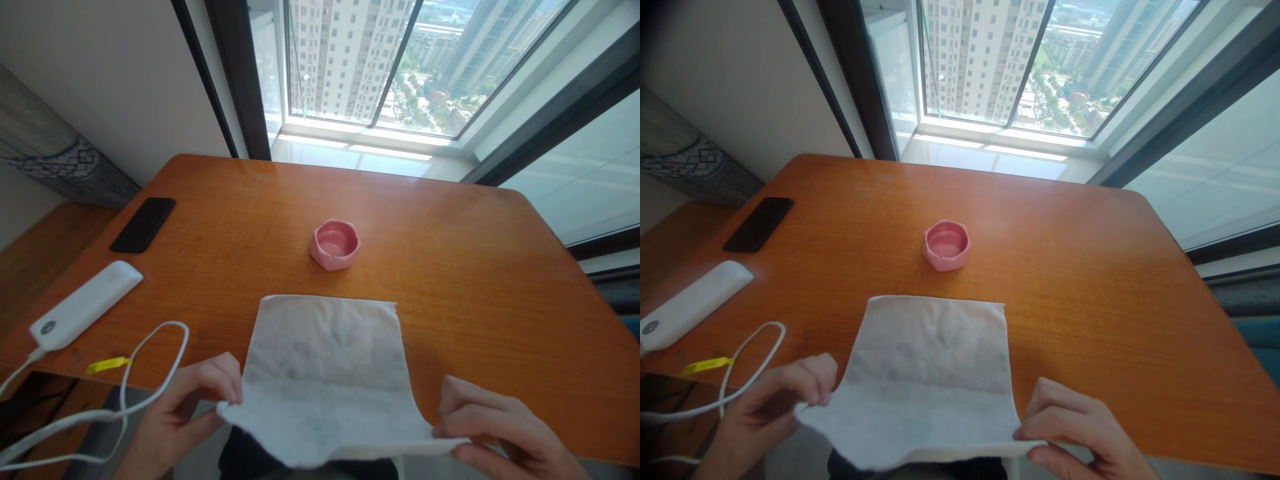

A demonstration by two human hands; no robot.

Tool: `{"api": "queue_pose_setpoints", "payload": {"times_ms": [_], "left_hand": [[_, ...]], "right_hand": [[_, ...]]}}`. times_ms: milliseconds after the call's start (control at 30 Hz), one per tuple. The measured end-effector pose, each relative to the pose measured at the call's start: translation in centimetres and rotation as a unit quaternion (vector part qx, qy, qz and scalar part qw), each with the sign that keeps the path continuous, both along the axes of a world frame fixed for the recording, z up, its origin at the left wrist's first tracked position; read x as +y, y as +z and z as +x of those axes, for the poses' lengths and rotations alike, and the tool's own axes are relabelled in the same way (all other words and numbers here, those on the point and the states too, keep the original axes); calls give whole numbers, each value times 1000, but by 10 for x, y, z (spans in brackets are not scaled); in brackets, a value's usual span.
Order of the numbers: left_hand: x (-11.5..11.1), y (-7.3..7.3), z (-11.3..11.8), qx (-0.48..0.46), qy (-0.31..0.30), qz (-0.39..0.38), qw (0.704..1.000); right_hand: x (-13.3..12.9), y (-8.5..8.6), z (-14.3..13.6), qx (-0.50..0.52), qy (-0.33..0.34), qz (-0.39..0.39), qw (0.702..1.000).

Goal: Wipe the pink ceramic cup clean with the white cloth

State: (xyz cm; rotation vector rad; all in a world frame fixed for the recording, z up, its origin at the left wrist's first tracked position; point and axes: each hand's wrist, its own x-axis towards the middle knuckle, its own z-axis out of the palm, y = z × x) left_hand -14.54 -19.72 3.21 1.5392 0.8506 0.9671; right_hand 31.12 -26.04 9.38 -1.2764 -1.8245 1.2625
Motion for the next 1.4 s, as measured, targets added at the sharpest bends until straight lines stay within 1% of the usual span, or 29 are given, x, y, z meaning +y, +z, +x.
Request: {"api": "queue_pose_setpoints", "payload": {"times_ms": [33, 100, 167, 233, 300, 367, 433, 500, 600, 700, 767, 900, 967, 1167, 1300, 1400], "left_hand": [[4, 1, 5, 25, 21, -10, 999], [12, 1, 17, 75, 83, -20, 993], [20, -2, 30, 110, 145, -15, 983], [27, -8, 40, 132, 192, -24, 972], [33, -13, 49, 165, 231, -23, 959], [39, -15, 56, 216, 257, -6, 942], [44, -14, 62, 260, 270, 11, 927], [48, -14, 66, 287, 279, 20, 916], [52, -15, 69, 290, 300, 23, 908], [54, -17, 70, 276, 310, 25, 909], [55, -18, 69, 275, 312, 44, 908], [55, -17, 66, 263, 283, 109, 916], [56, -18, 65, 264, 270, 128, 917], [58, -21, 68, 286, 271, 138, 909], [58, -25, 68, 301, 254, 128, 910], [59, -30, 67, 306, 250, 130, 909]], "right_hand": [[4, 0, -4, -2, -15, 11, 1000], [13, 0, -12, -10, -50, 34, 998], [21, -5, -17, -32, -104, 59, 992], [29, -15, -20, -62, -169, 80, 980], [38, -29, -22, -90, -228, 90, 965], [48, -43, -23, -111, -258, 82, 956], [57, -54, -26, -128, -272, 70, 951], [64, -60, -28, -141, -284, 62, 946], [67, -65, -31, -150, -297, 57, 941], [68, -67, -32, -147, -315, 50, 936], [67, -69, -32, -140, -329, 37, 933], [68, -71, -32, -131, -347, 17, 929], [69, -71, -32, -131, -353, 16, 926], [69, -71, -34, -138, -361, 20, 922], [68, -72, -37, -144, -353, 44, 924], [69, -73, -41, -178, -338, 86, 920]]}}
